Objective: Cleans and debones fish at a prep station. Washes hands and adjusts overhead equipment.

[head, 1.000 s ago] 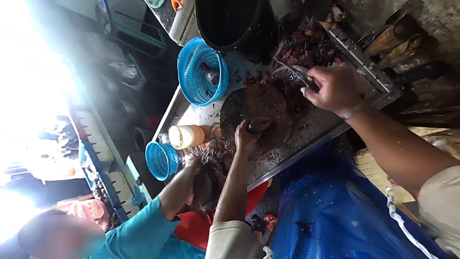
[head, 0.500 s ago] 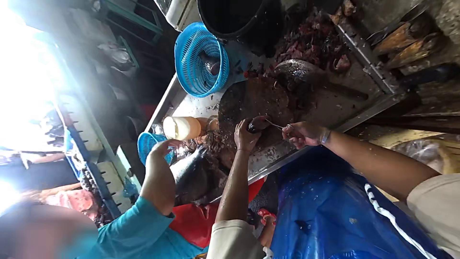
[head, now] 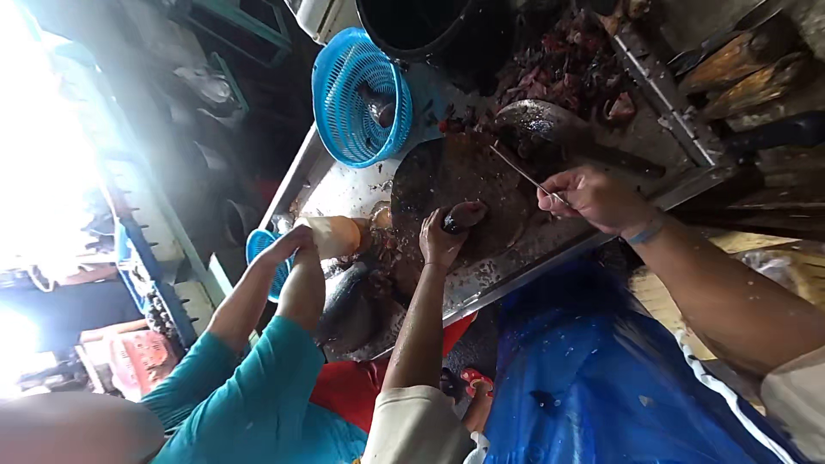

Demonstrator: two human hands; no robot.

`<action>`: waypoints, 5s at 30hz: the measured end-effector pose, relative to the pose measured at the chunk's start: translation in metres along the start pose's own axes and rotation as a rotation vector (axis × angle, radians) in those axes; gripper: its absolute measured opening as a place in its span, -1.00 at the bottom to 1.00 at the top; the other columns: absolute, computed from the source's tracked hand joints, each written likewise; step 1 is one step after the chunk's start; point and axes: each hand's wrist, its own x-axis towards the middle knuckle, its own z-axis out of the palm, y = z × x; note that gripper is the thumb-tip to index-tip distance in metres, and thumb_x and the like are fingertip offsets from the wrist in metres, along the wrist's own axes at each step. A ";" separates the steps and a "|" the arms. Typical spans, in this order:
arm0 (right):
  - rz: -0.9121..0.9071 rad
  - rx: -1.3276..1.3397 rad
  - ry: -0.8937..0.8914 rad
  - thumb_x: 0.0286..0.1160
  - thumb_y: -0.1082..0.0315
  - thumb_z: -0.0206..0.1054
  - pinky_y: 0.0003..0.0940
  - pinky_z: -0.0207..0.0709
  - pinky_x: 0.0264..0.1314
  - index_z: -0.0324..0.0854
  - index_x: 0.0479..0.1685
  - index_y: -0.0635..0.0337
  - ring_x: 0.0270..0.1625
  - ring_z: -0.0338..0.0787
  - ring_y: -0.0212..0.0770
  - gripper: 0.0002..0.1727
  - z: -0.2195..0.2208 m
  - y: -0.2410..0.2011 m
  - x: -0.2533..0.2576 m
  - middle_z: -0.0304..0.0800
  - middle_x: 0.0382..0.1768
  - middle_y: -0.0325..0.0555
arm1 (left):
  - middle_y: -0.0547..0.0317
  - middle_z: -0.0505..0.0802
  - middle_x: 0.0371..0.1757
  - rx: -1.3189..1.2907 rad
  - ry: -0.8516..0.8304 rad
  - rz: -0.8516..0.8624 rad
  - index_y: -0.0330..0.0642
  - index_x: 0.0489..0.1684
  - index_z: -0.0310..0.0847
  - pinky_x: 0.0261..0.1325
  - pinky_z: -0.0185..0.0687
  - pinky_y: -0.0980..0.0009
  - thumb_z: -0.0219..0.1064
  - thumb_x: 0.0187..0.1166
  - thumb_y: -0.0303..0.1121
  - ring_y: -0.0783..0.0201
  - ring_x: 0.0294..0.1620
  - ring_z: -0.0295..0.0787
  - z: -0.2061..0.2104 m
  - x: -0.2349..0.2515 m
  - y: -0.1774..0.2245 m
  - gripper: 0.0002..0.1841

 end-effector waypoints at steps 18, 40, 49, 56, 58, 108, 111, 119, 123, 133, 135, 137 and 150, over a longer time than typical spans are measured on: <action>-0.232 -1.472 -0.232 0.33 0.20 0.45 0.29 0.44 0.19 0.71 0.45 -0.37 0.15 0.77 0.11 -0.43 -0.020 0.051 0.075 0.85 0.06 -0.09 | 0.06 0.85 0.27 -0.149 -0.105 0.035 -0.05 0.35 0.70 0.47 0.62 -0.09 0.75 0.10 -0.23 0.11 0.32 0.78 -0.007 0.011 -0.022 -0.32; -0.253 -1.535 -0.445 0.28 0.00 0.50 0.29 0.37 0.24 0.74 0.38 -0.26 0.15 0.73 0.11 -0.45 0.015 0.044 0.102 0.83 0.01 -0.08 | 0.03 0.79 0.36 -0.130 -0.158 0.099 -0.12 0.42 0.64 0.55 0.55 -0.04 0.76 0.08 -0.25 0.08 0.42 0.70 -0.010 0.009 -0.021 -0.25; -0.320 -1.711 -0.502 0.36 0.10 0.45 0.40 0.36 0.26 0.76 0.12 0.03 0.01 0.76 0.22 -0.62 0.039 0.051 0.112 0.81 -0.13 0.08 | 0.07 0.81 0.35 -0.083 -0.117 0.099 -0.08 0.36 0.67 0.53 0.57 -0.02 0.76 0.07 -0.23 0.09 0.41 0.71 -0.007 0.009 -0.019 -0.29; -0.360 -1.698 -0.492 0.56 0.36 0.29 0.22 0.47 0.17 0.75 -0.17 0.22 -0.17 0.82 0.14 -0.84 0.008 0.045 0.081 0.82 -0.34 0.07 | 0.12 0.82 0.35 -0.063 -0.099 0.076 -0.03 0.34 0.72 0.53 0.55 -0.05 0.74 0.11 -0.23 0.08 0.43 0.70 -0.005 0.006 -0.007 -0.34; -0.322 -1.672 -0.455 0.53 0.38 0.31 0.27 0.47 0.23 0.75 -0.17 0.27 -0.13 0.83 0.20 -0.85 -0.014 0.044 0.074 0.83 -0.32 0.13 | 0.10 0.81 0.36 -0.074 -0.086 0.077 -0.04 0.36 0.71 0.55 0.53 -0.04 0.73 0.15 -0.20 0.08 0.45 0.69 -0.005 0.006 -0.008 -0.34; -0.219 -1.703 -0.202 0.28 0.03 0.45 0.33 0.41 0.15 0.74 0.36 -0.15 0.06 0.74 0.18 -0.45 -0.007 0.016 0.052 0.81 0.01 0.00 | 0.07 0.80 0.37 -0.068 -0.102 0.023 -0.03 0.40 0.68 0.57 0.51 -0.07 0.70 0.22 -0.21 0.06 0.47 0.67 -0.007 0.002 -0.005 -0.36; -0.245 -1.747 -0.310 0.29 0.05 0.45 0.33 0.37 0.16 0.78 0.23 -0.13 0.05 0.72 0.17 -0.54 0.005 0.023 0.067 0.80 -0.06 -0.02 | 0.08 0.80 0.38 -0.054 -0.114 0.027 -0.02 0.41 0.67 0.56 0.52 -0.08 0.70 0.23 -0.20 0.06 0.47 0.67 -0.007 0.002 -0.004 -0.36; -0.091 -1.798 -0.487 0.44 0.31 0.42 0.39 0.36 0.31 0.76 0.06 0.17 0.07 0.77 0.24 -0.74 0.041 0.034 0.089 0.84 -0.10 0.12 | 0.07 0.79 0.40 -0.040 -0.097 0.064 -0.05 0.42 0.67 0.58 0.50 -0.07 0.69 0.22 -0.20 0.04 0.49 0.66 -0.004 0.000 -0.008 -0.35; -0.096 -1.775 -0.410 0.48 0.40 0.37 0.33 0.41 0.33 0.75 -0.07 0.26 -0.03 0.80 0.22 -0.84 -0.002 0.026 0.067 0.83 -0.20 0.14 | 0.09 0.79 0.39 -0.046 -0.097 0.045 -0.04 0.41 0.67 0.58 0.50 -0.07 0.69 0.24 -0.19 0.06 0.48 0.66 -0.004 0.000 -0.007 -0.36; 0.017 -1.598 0.110 0.39 0.12 0.47 0.65 0.27 0.33 0.68 0.31 0.16 0.21 0.70 0.50 -0.49 -0.018 0.005 0.060 0.73 0.19 0.35 | 0.08 0.80 0.38 -0.069 -0.090 0.048 -0.05 0.43 0.66 0.55 0.51 -0.11 0.70 0.21 -0.21 0.03 0.47 0.67 -0.004 -0.002 -0.008 -0.33; 0.139 -1.403 0.093 0.32 -0.04 0.52 0.57 0.45 0.24 0.77 0.12 0.03 0.11 0.80 0.32 -0.53 -0.017 0.018 0.056 0.84 0.01 0.19 | 0.08 0.79 0.39 -0.062 -0.108 0.026 -0.02 0.43 0.65 0.56 0.51 -0.11 0.71 0.19 -0.22 0.05 0.48 0.66 -0.007 0.003 -0.007 -0.32; 0.218 -1.089 -0.024 0.41 0.02 0.57 0.40 0.60 0.14 0.83 -0.02 0.07 0.02 0.84 0.17 -0.65 -0.006 0.026 0.047 0.88 -0.11 0.11 | 0.05 0.79 0.39 -0.073 -0.113 0.005 -0.02 0.42 0.66 0.56 0.51 -0.13 0.73 0.18 -0.24 0.03 0.47 0.67 -0.007 0.006 -0.006 -0.32; 0.461 -0.179 0.134 0.67 0.32 0.33 -0.50 0.41 -0.49 0.72 0.06 0.24 -0.55 0.49 -0.44 -0.80 0.031 0.080 0.042 0.68 -0.45 -0.22 | 0.04 0.79 0.39 -0.060 -0.112 0.003 -0.04 0.44 0.65 0.56 0.50 -0.16 0.72 0.22 -0.18 0.00 0.48 0.67 -0.006 0.003 -0.005 -0.32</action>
